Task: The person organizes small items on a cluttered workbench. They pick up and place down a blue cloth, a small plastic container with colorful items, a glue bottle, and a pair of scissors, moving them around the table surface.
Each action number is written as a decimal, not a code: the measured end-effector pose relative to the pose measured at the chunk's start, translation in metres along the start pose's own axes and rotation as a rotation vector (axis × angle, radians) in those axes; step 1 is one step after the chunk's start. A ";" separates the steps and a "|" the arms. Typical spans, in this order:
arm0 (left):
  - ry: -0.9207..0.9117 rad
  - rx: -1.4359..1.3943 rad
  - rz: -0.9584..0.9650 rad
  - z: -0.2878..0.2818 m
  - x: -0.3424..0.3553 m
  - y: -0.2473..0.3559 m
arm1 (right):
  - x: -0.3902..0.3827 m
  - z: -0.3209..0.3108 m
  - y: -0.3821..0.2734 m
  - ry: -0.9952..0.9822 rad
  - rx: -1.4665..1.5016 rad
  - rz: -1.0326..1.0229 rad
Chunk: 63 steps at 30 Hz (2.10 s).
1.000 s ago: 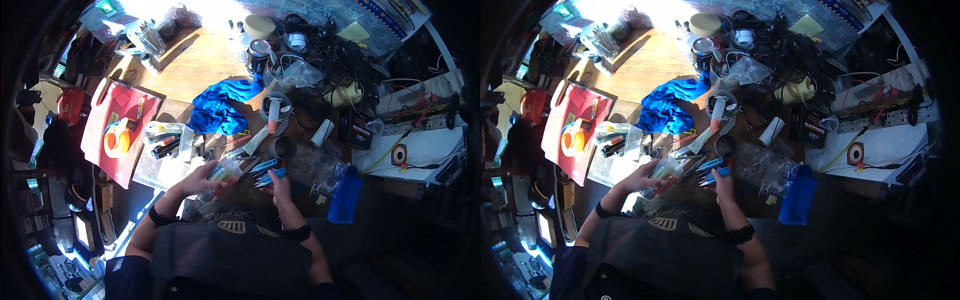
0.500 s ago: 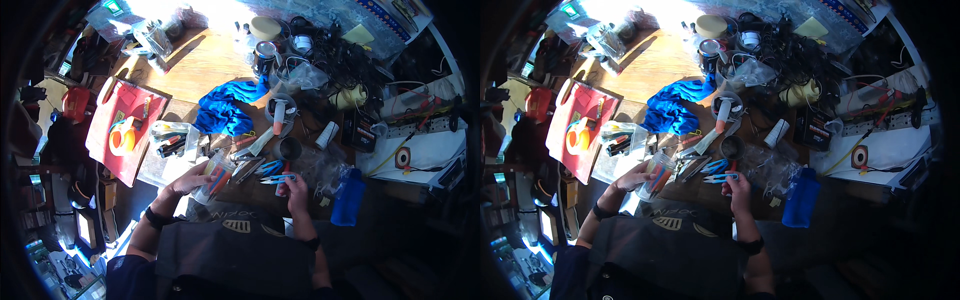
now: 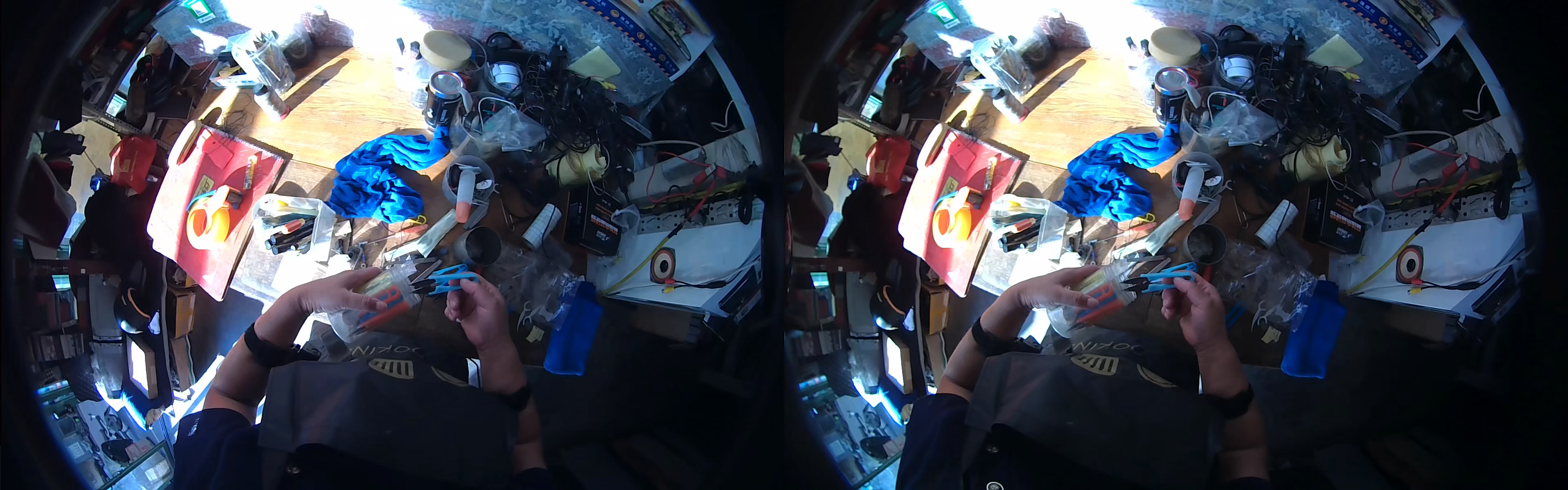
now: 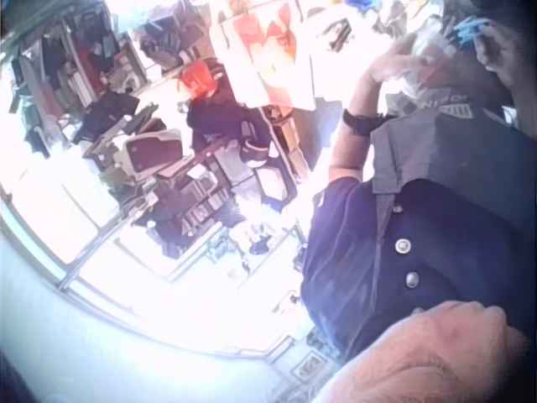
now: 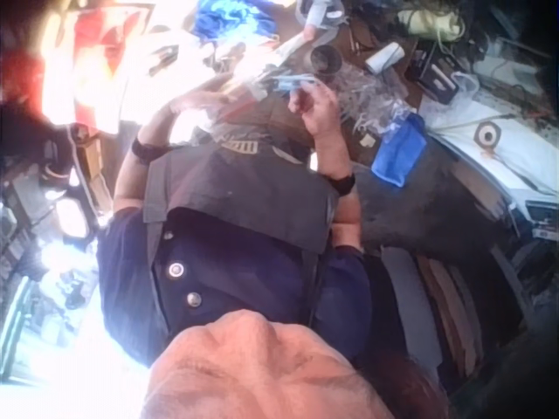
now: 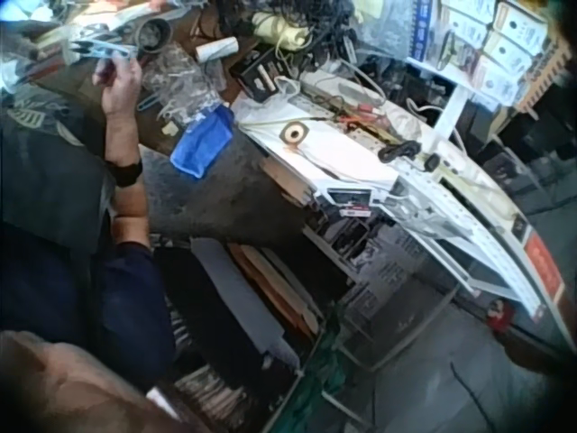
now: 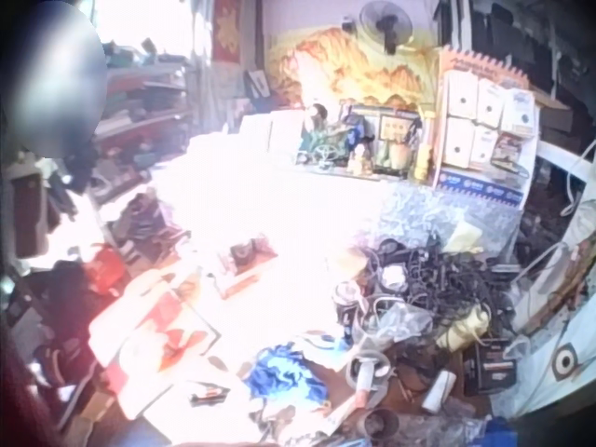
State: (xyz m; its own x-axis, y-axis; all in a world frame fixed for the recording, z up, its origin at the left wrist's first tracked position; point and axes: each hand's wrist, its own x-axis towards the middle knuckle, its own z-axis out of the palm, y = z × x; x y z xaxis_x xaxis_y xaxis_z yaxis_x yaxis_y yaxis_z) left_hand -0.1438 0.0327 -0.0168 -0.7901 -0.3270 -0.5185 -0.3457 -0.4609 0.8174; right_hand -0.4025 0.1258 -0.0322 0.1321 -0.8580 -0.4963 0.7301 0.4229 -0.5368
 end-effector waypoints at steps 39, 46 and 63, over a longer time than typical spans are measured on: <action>0.032 0.040 0.005 0.007 0.027 -0.005 | 0.010 -0.002 0.021 -0.041 -0.738 -0.342; 0.038 -0.003 -0.014 0.008 0.027 -0.009 | 0.008 -0.001 0.026 -0.031 -0.745 -0.403; 0.049 -0.096 0.001 -0.006 0.011 -0.038 | 0.041 -0.066 0.047 0.296 -2.049 -0.672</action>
State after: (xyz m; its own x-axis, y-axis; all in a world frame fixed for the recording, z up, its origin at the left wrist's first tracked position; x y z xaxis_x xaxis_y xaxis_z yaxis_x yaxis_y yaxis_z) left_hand -0.1366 0.0420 -0.0551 -0.7638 -0.3663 -0.5314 -0.2929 -0.5370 0.7911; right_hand -0.4070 0.1300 -0.1227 0.0069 -0.9974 0.0714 -0.9505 -0.0287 -0.3093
